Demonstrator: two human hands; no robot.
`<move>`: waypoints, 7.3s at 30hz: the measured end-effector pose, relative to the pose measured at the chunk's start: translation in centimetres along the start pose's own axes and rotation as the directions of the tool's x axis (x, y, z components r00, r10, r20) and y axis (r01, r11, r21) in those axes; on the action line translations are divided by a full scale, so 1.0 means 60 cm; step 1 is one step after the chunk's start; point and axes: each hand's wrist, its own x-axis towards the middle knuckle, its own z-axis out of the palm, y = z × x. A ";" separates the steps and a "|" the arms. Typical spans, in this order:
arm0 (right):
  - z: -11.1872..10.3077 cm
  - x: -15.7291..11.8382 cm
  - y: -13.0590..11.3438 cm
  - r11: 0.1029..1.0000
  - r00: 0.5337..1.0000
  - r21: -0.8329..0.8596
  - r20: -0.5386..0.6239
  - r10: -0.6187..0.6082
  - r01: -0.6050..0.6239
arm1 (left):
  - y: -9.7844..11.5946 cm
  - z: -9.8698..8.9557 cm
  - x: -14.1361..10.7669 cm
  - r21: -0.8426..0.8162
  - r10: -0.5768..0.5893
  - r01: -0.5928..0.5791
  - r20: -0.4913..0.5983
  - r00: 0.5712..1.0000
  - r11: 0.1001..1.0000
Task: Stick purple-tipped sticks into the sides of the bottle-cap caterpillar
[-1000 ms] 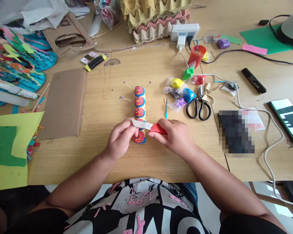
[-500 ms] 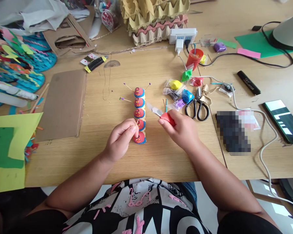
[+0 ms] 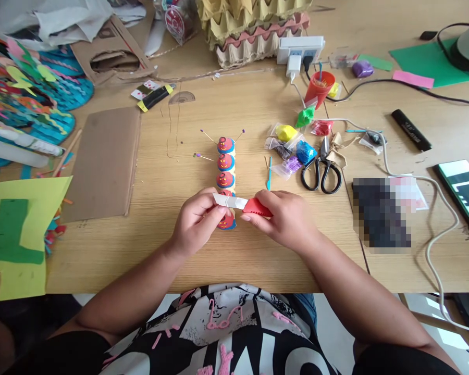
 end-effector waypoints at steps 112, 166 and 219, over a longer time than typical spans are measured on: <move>-0.006 -0.006 -0.007 0.993 0.994 -0.071 -0.055 0.095 -0.098 | 0.003 -0.004 0.001 0.012 0.129 -0.130 0.032 0.991 0.991; -0.005 0.004 -0.015 0.731 0.980 0.654 0.091 0.178 -0.194 | 0.008 -0.003 -0.001 0.037 0.138 -0.145 0.148 0.979 0.989; -0.005 -0.007 -0.016 0.997 0.998 0.066 0.042 0.038 -0.041 | 0.006 -0.005 0.004 0.260 0.244 -0.242 0.028 0.969 0.935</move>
